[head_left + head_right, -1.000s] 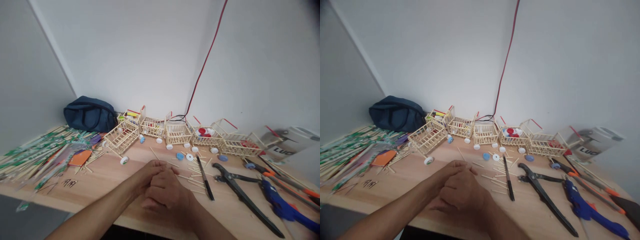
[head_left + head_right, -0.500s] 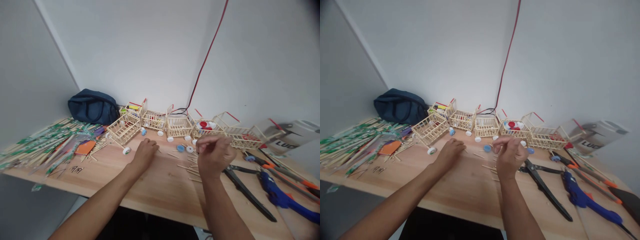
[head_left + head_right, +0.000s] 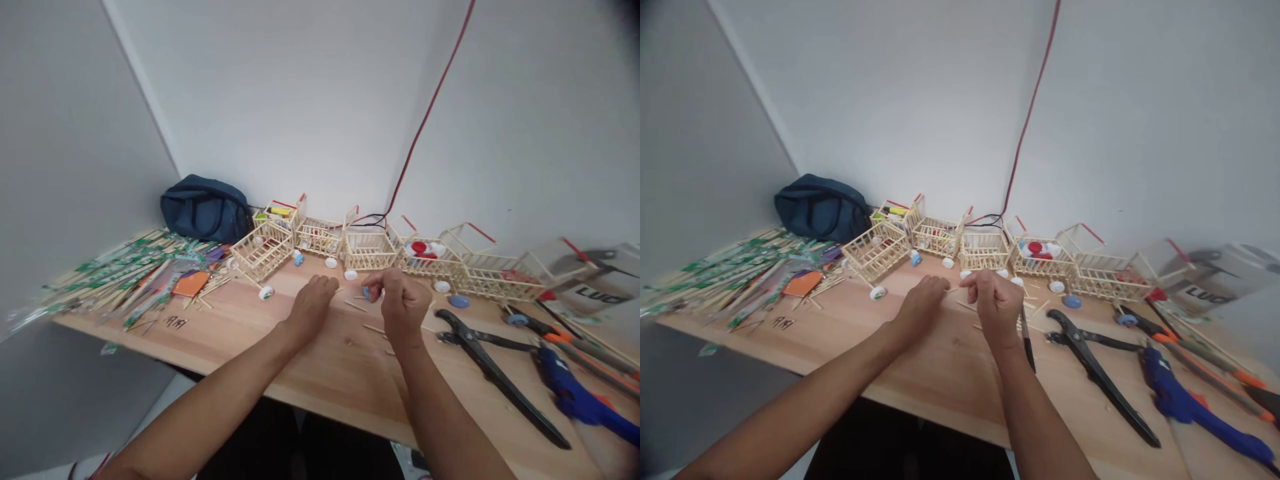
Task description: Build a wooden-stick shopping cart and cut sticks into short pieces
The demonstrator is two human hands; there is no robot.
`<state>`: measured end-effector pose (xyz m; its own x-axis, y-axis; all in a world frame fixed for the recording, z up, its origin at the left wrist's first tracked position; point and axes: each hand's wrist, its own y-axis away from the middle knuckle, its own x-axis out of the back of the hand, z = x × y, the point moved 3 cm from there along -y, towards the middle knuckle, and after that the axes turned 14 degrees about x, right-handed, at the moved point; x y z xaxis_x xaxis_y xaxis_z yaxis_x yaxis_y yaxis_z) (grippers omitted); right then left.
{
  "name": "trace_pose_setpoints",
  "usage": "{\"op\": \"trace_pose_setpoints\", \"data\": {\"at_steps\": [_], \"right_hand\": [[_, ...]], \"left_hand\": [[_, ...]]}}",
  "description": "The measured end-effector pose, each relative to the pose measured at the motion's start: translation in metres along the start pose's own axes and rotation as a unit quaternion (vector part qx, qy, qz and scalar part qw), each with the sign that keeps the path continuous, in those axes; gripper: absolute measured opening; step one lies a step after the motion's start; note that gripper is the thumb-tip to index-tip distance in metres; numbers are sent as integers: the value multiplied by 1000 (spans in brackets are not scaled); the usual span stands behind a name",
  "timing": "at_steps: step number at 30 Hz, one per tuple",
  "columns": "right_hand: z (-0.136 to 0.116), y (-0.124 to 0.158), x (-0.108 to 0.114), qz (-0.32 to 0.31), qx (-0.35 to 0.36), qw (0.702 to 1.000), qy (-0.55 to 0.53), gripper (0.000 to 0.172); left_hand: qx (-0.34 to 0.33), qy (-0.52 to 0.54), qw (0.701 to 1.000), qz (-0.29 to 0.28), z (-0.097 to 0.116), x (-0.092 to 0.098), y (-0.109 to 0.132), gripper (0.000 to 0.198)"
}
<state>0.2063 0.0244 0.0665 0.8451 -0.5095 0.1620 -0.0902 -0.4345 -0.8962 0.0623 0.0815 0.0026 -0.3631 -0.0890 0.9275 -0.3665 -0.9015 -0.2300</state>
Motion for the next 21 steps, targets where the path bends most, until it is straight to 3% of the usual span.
{"op": "trace_pose_setpoints", "data": {"at_steps": [4, 9, 14, 17, 21], "right_hand": [[0, 5, -14, -79, 32, 996, 10, 43], [5, 15, -30, -184, 55, 980, 47, 37], [8, 20, -34, -209, 54, 976, 41, 37], [10, 21, -34, -205, 40, 977, 43, 37], [10, 24, -37, -222, 34, 974, 38, 40]], "left_hand": [[1, 91, 996, 13, -1, 1, 3, 16], [-35, 136, 988, 70, -2, 9, 6, 17], [-51, 180, 975, 119, -13, 45, 41, 27], [9, 210, 959, 189, -49, 85, 74, 29], [200, 139, 914, 324, -150, 143, 105, 25]]}}
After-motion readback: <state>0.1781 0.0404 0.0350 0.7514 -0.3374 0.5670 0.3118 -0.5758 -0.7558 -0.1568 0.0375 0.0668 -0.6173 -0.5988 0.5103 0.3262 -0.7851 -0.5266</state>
